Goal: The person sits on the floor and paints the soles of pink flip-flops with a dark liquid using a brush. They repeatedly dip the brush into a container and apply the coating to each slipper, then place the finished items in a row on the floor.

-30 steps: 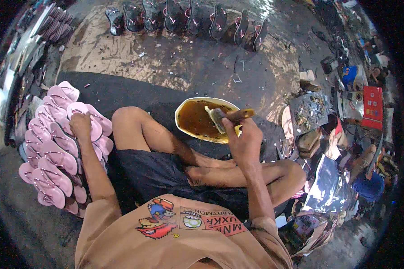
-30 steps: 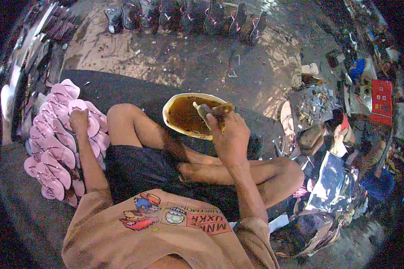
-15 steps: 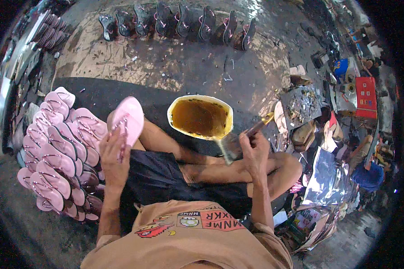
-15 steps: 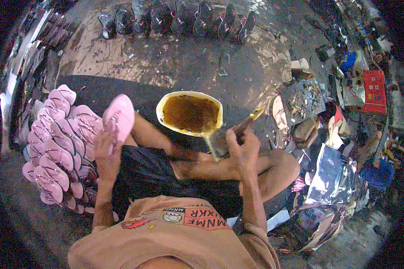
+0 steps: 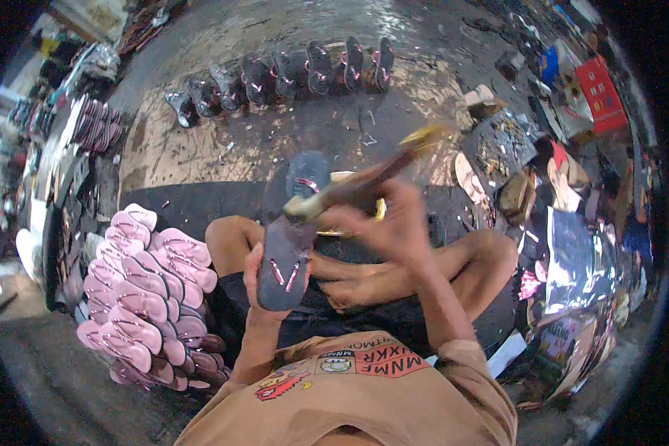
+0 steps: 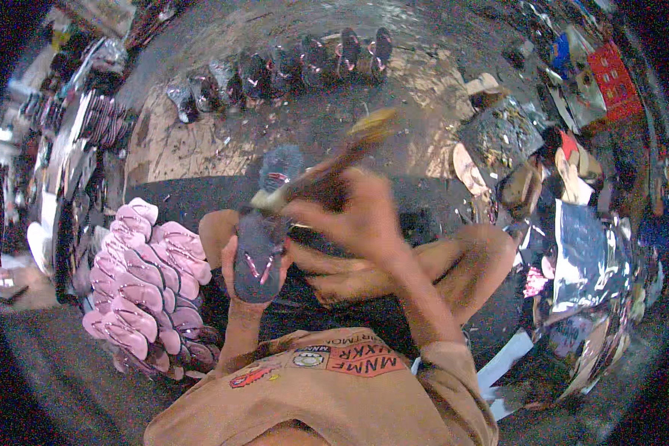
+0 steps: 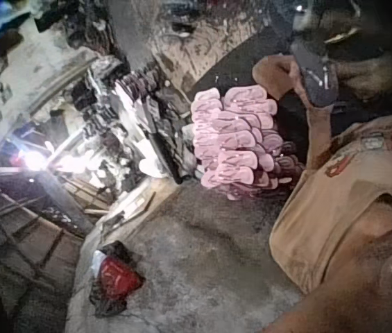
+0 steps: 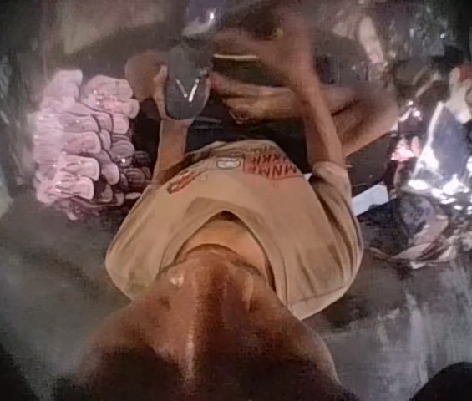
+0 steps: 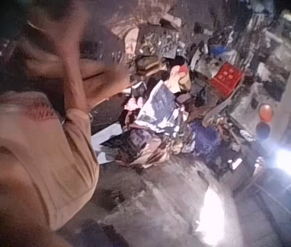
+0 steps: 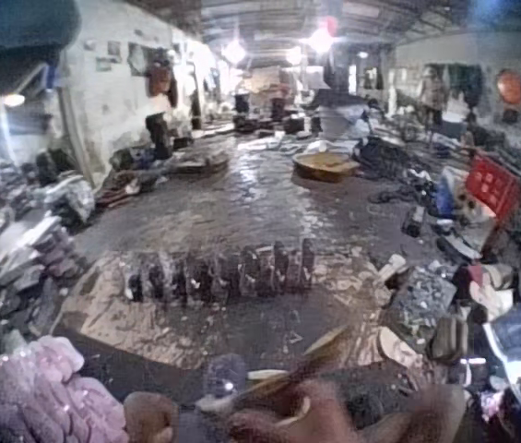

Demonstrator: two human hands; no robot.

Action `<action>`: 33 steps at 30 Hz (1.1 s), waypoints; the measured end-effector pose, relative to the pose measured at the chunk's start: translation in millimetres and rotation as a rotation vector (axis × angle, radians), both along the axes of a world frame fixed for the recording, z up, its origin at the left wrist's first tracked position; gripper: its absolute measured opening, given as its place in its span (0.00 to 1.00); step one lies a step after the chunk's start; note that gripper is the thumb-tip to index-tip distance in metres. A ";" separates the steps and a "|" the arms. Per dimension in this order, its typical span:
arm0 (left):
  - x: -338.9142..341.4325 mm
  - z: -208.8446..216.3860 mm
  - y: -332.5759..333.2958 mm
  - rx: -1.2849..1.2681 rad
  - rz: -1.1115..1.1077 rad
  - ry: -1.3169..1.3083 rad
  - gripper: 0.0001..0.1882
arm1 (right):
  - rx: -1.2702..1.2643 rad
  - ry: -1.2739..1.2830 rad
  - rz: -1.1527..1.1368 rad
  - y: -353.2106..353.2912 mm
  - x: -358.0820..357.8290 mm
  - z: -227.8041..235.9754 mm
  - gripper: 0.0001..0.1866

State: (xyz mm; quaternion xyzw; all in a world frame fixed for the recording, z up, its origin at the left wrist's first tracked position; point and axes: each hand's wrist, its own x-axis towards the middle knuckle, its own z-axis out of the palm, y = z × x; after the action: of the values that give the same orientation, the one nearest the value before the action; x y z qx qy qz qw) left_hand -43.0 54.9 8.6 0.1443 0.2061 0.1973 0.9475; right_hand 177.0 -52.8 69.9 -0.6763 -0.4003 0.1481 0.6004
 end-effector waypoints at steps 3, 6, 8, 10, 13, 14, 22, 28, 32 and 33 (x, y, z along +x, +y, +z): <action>-3.1 -13.9 -9.6 0.028 -0.107 -0.070 0.30 | 0.041 -0.536 -0.103 24.5 8.6 3.8 0.15; -12.6 -13.2 -14.1 0.093 -0.085 -0.002 0.32 | 0.061 -0.517 -0.186 9.7 1.4 -9.3 0.15; -7.1 -12.3 -3.5 0.113 -0.061 0.013 0.32 | 0.197 -0.419 -0.115 -5.5 -25.8 -33.0 0.14; -15.0 -18.2 -0.5 0.189 -0.075 0.045 0.32 | 0.018 -0.272 -0.187 -9.9 -25.4 -28.5 0.14; -19.2 -25.3 -4.0 0.125 -0.137 -0.055 0.36 | 0.033 -0.099 -0.492 -6.7 23.3 -8.5 0.14; -14.9 -18.4 -10.5 0.160 -0.072 -0.014 0.37 | 0.059 -0.122 -0.459 -10.3 19.3 2.6 0.15; -9.9 -12.7 -2.8 0.216 -0.281 -0.116 0.37 | 0.017 -0.098 -0.473 -19.6 42.6 26.8 0.11; 20.3 -34.9 11.1 0.445 -0.105 0.040 0.25 | -0.082 -0.530 0.238 -22.2 -86.5 -29.4 0.07; 52.9 21.4 -14.7 0.025 -0.053 -0.051 0.27 | -0.001 0.173 -0.160 -8.3 -22.1 16.0 0.08; 49.3 14.2 -16.0 0.234 -0.059 0.101 0.28 | 0.013 0.316 -0.199 -3.8 -27.0 10.6 0.11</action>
State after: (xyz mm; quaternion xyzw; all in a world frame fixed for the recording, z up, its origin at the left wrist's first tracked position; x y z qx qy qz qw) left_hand 6.3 38.9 22.8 0.2698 0.2248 0.1845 0.9179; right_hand 150.0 -56.6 80.6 -0.6770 -0.2331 0.1901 0.6717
